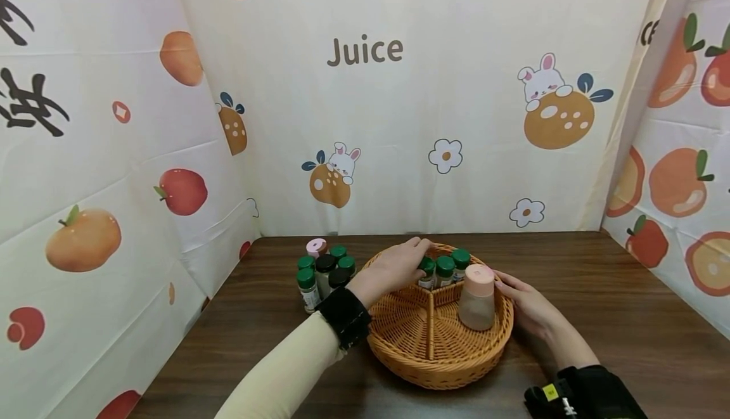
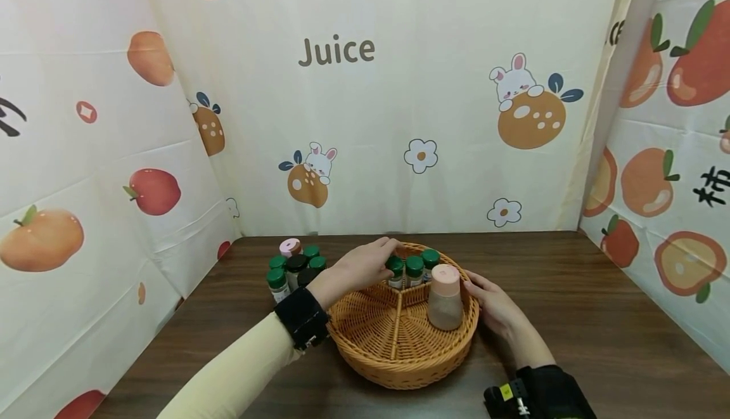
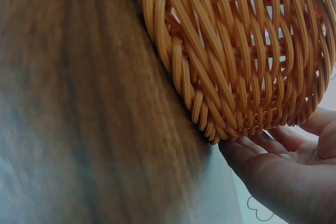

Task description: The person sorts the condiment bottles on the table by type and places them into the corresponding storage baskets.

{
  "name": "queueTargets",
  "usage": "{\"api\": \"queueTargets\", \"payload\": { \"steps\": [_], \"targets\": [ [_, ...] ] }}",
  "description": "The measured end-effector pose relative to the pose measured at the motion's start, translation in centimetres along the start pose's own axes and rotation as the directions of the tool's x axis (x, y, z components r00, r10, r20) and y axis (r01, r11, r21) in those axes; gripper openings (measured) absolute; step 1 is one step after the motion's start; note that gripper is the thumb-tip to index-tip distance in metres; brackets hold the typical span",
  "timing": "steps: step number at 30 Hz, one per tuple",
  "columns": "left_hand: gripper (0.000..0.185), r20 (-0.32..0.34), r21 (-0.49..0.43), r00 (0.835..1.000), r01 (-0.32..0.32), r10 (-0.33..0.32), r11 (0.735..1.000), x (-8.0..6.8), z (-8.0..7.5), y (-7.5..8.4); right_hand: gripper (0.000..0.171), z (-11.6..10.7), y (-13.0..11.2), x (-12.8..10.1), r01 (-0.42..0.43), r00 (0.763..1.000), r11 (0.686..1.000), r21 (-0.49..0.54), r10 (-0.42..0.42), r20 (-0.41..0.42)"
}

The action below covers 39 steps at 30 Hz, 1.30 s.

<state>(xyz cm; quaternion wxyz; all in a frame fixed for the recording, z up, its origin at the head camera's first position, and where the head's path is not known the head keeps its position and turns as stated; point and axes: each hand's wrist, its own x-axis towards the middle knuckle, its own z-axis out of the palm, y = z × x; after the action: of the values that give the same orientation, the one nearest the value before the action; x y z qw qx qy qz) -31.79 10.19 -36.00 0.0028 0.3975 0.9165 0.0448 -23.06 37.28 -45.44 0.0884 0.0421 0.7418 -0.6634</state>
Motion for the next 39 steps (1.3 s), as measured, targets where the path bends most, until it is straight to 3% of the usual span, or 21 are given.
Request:
{"api": "queueTargets", "payload": {
  "steps": [12,25,39],
  "targets": [
    [0.042,-0.083,0.056,0.997,-0.003,0.008,0.998,-4.6,-2.2,-3.4,0.07,-0.2,0.1,0.0,0.0,1.0,1.0,-0.003,0.0,0.011],
    [0.027,-0.202,0.013,0.979,0.006,-0.004,1.0,-10.2,-4.2,-6.5,0.076,-0.3,0.0,-0.1,-0.02,0.999,1.0,-0.004,0.02,0.028],
    [0.026,-0.248,-0.112,0.956,0.135,-0.159,0.985,-13.3,-5.5,-11.0,0.072,-0.3,0.2,0.1,-0.007,1.0,1.0,-0.018,0.007,0.022]
  ]
}}
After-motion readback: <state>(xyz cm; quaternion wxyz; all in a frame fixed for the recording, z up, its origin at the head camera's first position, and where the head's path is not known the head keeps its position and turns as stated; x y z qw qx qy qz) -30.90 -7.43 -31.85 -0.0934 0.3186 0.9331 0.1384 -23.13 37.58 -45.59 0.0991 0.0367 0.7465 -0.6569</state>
